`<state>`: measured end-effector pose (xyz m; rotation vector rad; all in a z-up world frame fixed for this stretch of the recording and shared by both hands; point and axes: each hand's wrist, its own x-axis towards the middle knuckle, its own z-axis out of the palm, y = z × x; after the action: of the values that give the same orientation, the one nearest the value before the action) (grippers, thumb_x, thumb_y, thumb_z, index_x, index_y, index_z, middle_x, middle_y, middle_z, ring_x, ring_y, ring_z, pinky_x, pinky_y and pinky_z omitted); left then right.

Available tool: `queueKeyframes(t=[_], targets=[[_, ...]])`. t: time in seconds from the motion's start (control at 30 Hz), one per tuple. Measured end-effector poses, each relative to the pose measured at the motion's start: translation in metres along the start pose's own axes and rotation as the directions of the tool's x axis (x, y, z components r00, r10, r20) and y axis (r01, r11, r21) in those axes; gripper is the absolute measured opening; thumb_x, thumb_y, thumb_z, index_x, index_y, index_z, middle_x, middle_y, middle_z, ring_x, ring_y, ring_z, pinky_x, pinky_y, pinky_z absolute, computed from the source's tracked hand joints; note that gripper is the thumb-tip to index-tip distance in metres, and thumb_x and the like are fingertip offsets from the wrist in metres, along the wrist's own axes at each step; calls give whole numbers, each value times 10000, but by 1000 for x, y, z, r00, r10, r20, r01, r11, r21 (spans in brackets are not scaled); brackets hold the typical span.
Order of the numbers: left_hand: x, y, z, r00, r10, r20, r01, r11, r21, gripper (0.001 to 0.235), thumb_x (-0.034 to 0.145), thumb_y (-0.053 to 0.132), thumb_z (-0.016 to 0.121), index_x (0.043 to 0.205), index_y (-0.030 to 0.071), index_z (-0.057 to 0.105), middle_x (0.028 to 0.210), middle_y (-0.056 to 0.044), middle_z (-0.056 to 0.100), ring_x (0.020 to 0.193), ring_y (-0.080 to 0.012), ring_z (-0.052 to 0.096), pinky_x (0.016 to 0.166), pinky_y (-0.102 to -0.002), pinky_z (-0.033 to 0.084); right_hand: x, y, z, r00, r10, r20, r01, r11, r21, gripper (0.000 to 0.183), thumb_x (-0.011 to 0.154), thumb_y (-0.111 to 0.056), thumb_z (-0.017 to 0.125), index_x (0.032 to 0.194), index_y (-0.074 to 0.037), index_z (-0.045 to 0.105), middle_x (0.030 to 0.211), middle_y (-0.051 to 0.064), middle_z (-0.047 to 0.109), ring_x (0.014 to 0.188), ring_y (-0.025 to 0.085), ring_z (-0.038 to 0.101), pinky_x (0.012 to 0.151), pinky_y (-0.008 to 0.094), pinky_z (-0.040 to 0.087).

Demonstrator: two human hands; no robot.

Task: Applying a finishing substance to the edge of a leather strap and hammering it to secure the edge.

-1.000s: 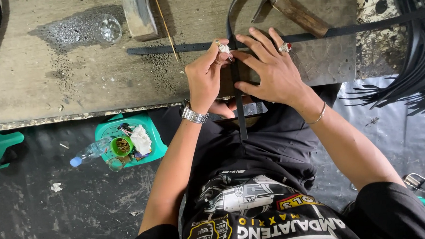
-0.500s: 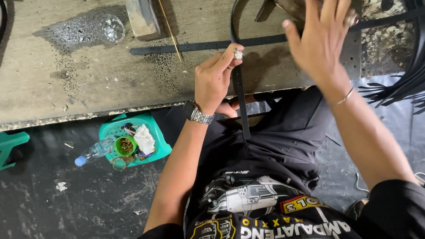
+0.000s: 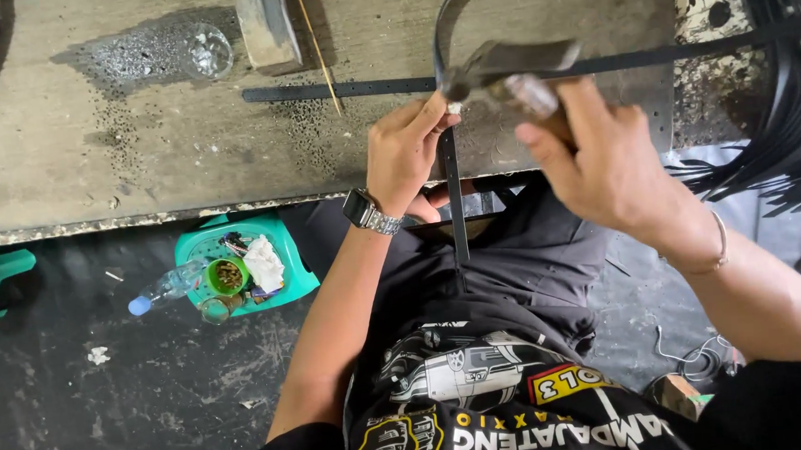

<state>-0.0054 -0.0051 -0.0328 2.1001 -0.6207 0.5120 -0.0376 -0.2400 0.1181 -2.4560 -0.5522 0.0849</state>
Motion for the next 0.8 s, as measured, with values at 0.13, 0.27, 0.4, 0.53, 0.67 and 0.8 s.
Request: queueKeyframes(t=[0.13, 0.27, 0.4, 0.53, 0.67, 0.8], targets=[[-7, -7, 5, 999, -11, 30, 8, 995, 95, 619, 1049, 11, 652, 1540, 324, 440, 840, 48, 673, 639, -91, 548, 579, -248, 519, 0, -21, -12, 988, 102, 115, -92, 992, -85, 298, 1093, -240, 602, 1150, 36, 504, 599, 95, 566, 366, 269, 531, 308, 378, 372], [10, 9, -4, 1000, 2, -2, -2, 995, 105, 475, 1043, 74, 746, 1403, 287, 520, 774, 79, 644, 603, -52, 488, 523, -223, 486, -29, -1, 6, 985, 91, -148, -104, 991, -81, 456, 1092, -352, 532, 1149, 99, 511, 782, 92, 541, 524, 211, 475, 445, 356, 387], [-2, -5, 6, 1000, 7, -7, -6, 996, 85, 588, 1064, 82, 722, 1530, 308, 441, 916, 120, 778, 639, -21, 592, 521, -217, 493, -1, -18, 7, 989, 131, 74, -126, 990, -68, 277, 1146, -231, 502, 1109, 42, 473, 590, 23, 485, 353, 108, 359, 254, 254, 266], [1, 1, -2, 1000, 0, -10, 0, 997, 80, 462, 1034, 50, 745, 1406, 258, 566, 769, 70, 678, 582, -59, 529, 498, -243, 479, 3, -2, 6, 997, 76, -18, -78, 986, -145, 525, 1128, -467, 387, 1064, 37, 520, 604, -7, 413, 376, 111, 348, 291, 294, 271], [-2, -1, 3, 1000, 22, -21, -21, 999, 45, 584, 1042, 17, 751, 1495, 282, 495, 827, 77, 669, 618, -53, 514, 550, -226, 495, 19, 40, 19, 965, -10, -262, -121, 869, -479, 271, 1159, -345, 648, 1193, -80, 602, 803, -28, 589, 571, 136, 518, 457, 290, 349], [10, 12, -8, 1000, -15, 11, 14, 999, 45, 469, 1033, -14, 715, 1392, 260, 588, 814, 73, 688, 624, -57, 537, 535, -227, 481, 42, 88, 40, 962, -66, -265, -186, 552, -813, 390, 1070, -424, 732, 1394, -225, 644, 1098, -64, 674, 998, 128, 522, 627, 247, 470]])
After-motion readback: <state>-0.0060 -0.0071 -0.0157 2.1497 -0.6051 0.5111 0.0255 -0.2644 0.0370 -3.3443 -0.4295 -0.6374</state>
